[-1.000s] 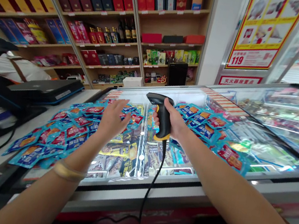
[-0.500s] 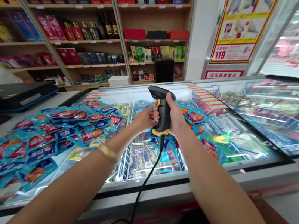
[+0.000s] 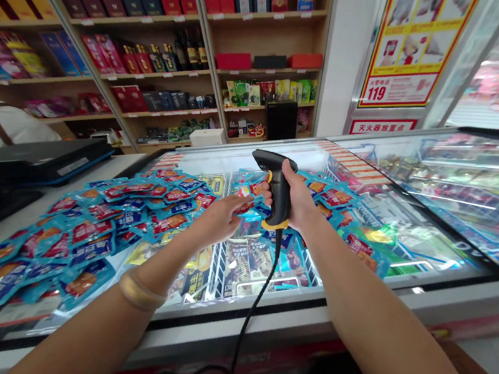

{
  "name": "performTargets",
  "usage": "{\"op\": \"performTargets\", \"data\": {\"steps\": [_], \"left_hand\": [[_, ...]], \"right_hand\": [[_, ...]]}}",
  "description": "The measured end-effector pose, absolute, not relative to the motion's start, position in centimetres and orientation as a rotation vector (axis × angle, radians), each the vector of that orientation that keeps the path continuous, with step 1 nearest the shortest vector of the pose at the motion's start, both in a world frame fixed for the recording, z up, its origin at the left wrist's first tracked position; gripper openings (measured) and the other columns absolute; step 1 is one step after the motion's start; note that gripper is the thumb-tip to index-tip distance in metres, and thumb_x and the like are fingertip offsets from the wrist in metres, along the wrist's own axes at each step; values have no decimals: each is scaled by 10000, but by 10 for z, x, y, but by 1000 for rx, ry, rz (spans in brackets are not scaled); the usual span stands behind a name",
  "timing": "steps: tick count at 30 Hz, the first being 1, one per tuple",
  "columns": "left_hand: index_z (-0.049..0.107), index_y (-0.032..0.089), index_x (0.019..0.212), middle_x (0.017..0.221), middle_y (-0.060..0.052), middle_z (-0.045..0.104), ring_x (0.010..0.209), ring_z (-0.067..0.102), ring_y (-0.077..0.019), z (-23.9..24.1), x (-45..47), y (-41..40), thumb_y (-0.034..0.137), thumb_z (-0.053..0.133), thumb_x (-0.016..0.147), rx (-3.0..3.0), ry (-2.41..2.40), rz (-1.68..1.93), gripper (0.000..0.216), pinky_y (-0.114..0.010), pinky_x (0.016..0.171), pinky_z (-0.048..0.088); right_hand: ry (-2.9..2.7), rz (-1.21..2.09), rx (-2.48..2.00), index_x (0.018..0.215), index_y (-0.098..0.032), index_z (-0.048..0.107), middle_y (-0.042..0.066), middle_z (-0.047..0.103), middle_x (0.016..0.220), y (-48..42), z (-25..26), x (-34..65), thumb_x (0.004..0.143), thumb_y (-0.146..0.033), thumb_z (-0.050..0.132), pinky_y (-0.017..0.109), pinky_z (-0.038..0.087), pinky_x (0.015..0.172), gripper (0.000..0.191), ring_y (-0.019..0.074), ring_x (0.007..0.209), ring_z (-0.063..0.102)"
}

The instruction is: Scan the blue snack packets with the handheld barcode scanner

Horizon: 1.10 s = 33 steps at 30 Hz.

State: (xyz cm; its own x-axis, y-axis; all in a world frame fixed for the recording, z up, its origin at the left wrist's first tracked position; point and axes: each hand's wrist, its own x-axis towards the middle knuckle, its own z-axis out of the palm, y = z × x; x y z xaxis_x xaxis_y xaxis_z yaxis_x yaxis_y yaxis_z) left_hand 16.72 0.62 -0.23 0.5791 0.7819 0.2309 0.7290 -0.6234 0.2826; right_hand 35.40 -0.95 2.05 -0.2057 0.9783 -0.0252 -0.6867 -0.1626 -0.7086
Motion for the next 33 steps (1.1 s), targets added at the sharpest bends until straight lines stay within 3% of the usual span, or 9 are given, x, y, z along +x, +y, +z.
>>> {"op": "performTargets", "data": {"steps": [4, 7, 10, 12, 15, 19, 33], "left_hand": [[673, 206, 1210, 1112, -88, 698, 1033, 649, -231, -11, 158, 14, 153, 484, 842, 2571, 1246, 697, 417, -380, 961, 501], [738, 178, 947, 864, -58, 702, 824, 660, -205, -16, 153, 23, 270, 529, 848, 2188, 1364, 997, 249, -417, 900, 543], [660, 163, 739, 595, 37, 531, 598, 548, -123, -16, 150, 28, 371, 603, 786, 1597, 1292, 1304, 221, -421, 792, 597], [572, 171, 665, 560, 79, 439, 552, 475, -78, -14, 148, 28, 382, 676, 709, 1306, 1163, 1420, 239, -416, 776, 612], [523, 178, 689, 616, 84, 494, 591, 508, -64, -10, 149, 25, 301, 738, 616, 1122, 1064, 1500, 259, -439, 818, 610], [574, 178, 835, 770, 32, 636, 741, 634, -120, -10, 153, 24, 235, 695, 607, 1097, 1013, 1556, 265, -465, 832, 603], [525, 194, 861, 796, 32, 619, 802, 658, -136, -13, 153, 25, 242, 644, 636, 1199, 1075, 1556, 259, -423, 834, 602]], "right_hand": [[-722, 1696, -610, 781, -155, 574, 27, 542, 605, -12, 20, 350, 925, -620, 427, 165, 434, 398, 509, 89, 466, 467], [-728, 1706, -615, 783, -158, 579, 28, 544, 611, -13, 19, 349, 940, -609, 398, 167, 433, 399, 511, 92, 474, 468], [-733, 1729, -605, 797, -162, 582, 27, 550, 623, -13, 17, 348, 923, -614, 439, 171, 434, 398, 491, 97, 486, 478], [-740, 1753, -604, 816, -163, 585, 28, 559, 632, -12, 15, 346, 915, -609, 464, 173, 436, 401, 473, 100, 492, 486], [-752, 1813, -630, 848, -159, 590, 35, 568, 642, -14, 11, 341, 946, -578, 422, 174, 437, 402, 462, 104, 496, 496], [-787, 1877, -681, 856, -150, 596, 37, 566, 639, -17, 8, 332, 949, -579, 411, 175, 440, 404, 476, 105, 495, 504], [-796, 1840, -683, 769, -155, 576, 29, 563, 629, -19, 7, 328, 901, -615, 493, 180, 447, 406, 485, 100, 491, 508]]}}
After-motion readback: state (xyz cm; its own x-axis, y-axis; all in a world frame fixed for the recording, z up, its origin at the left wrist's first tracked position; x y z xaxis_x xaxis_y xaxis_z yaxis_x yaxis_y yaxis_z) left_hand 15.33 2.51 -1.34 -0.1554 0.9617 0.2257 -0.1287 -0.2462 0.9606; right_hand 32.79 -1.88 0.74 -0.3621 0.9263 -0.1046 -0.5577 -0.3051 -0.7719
